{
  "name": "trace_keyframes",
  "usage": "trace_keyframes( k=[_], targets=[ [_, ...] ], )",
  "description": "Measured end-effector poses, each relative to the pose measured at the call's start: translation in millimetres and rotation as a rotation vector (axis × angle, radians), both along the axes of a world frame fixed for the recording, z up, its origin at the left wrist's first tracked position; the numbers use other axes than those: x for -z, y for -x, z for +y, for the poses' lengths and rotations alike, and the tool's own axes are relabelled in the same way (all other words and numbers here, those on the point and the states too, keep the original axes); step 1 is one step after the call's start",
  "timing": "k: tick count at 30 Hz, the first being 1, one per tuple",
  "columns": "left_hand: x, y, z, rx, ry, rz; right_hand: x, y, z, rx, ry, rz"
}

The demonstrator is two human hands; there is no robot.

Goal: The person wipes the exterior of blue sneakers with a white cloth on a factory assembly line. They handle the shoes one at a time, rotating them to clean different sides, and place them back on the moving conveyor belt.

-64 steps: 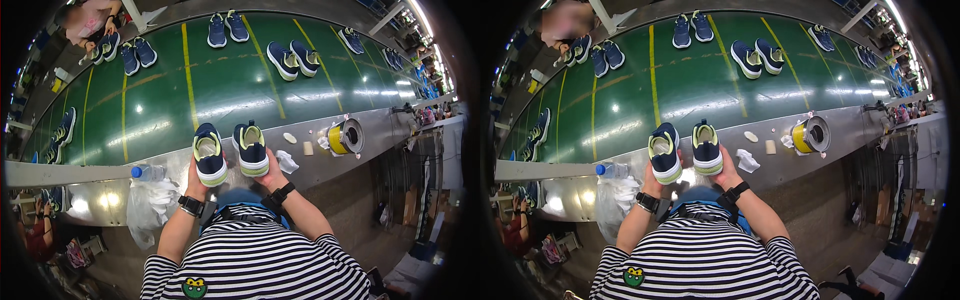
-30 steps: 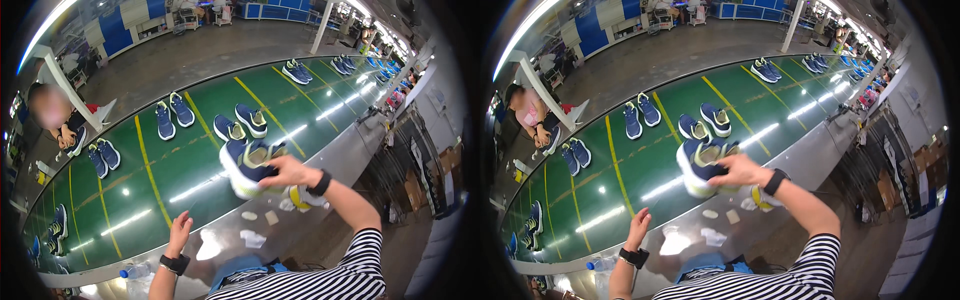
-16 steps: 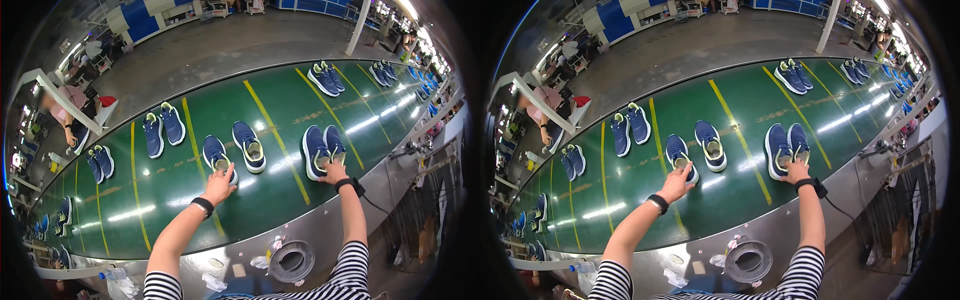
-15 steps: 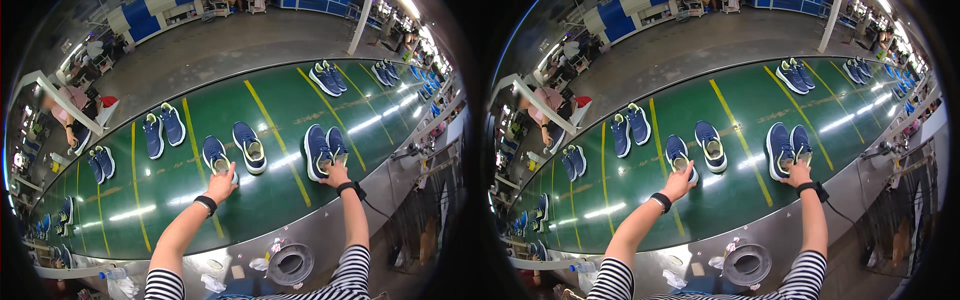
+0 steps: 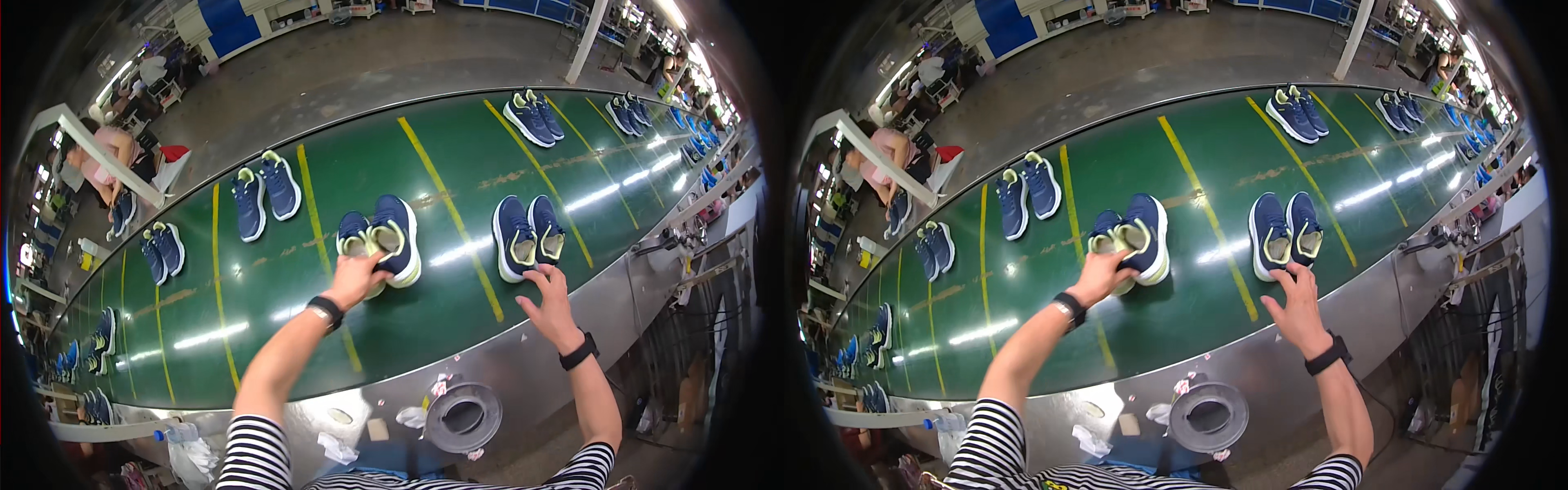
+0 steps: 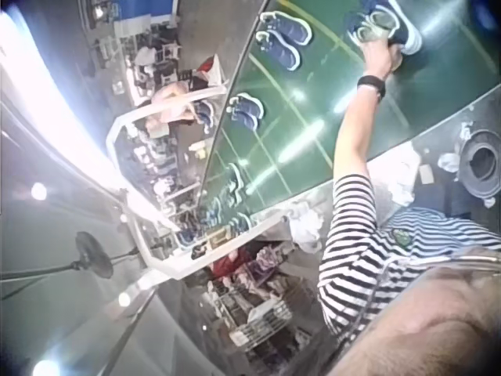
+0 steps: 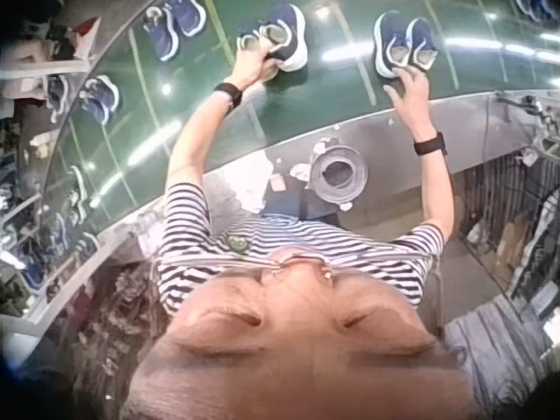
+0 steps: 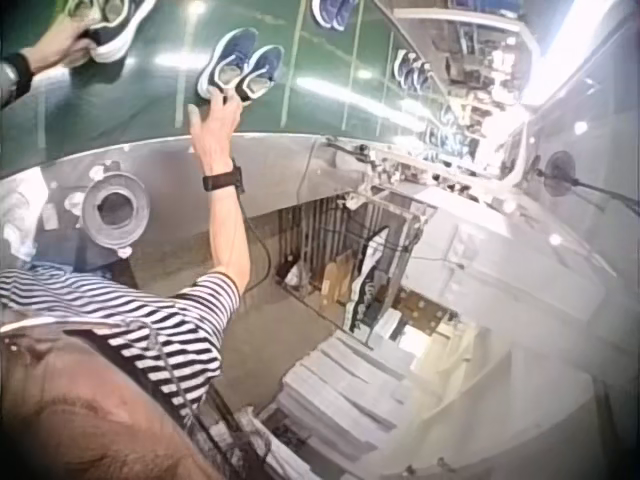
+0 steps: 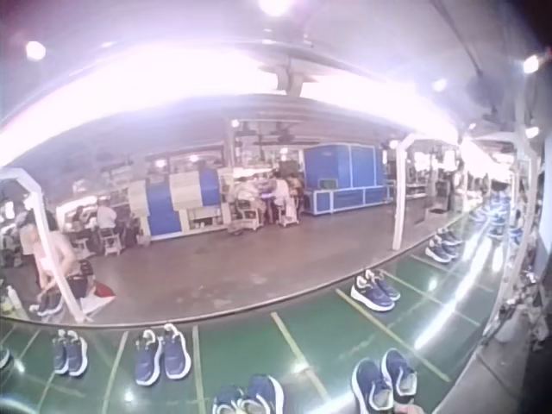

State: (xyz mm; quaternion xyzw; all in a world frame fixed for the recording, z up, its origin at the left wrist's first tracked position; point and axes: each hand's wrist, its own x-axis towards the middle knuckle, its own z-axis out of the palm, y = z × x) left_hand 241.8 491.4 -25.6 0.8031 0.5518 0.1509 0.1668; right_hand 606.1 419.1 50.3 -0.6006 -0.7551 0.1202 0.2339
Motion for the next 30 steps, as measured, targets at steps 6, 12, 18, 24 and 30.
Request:
trace_keyframes(
  k=[6,12,18,24,30],
  targets=[
    [-78,116,-175,0.158,-0.2,0.011,-64,102,-101,-0.249,0.026,0.272],
    [-87,217,-350,0.064,-0.236,0.158,-30,242,-213,-0.45,0.235,0.464],
    [-48,258,-487,-0.098,-0.028,0.26,35,362,-324,-0.548,0.481,0.549],
    [-27,250,-533,-0.258,0.161,0.281,67,373,-377,-0.407,0.579,0.426],
    [-60,249,-537,-0.253,0.218,0.28,75,352,-380,-0.159,0.463,0.467]
  ],
)
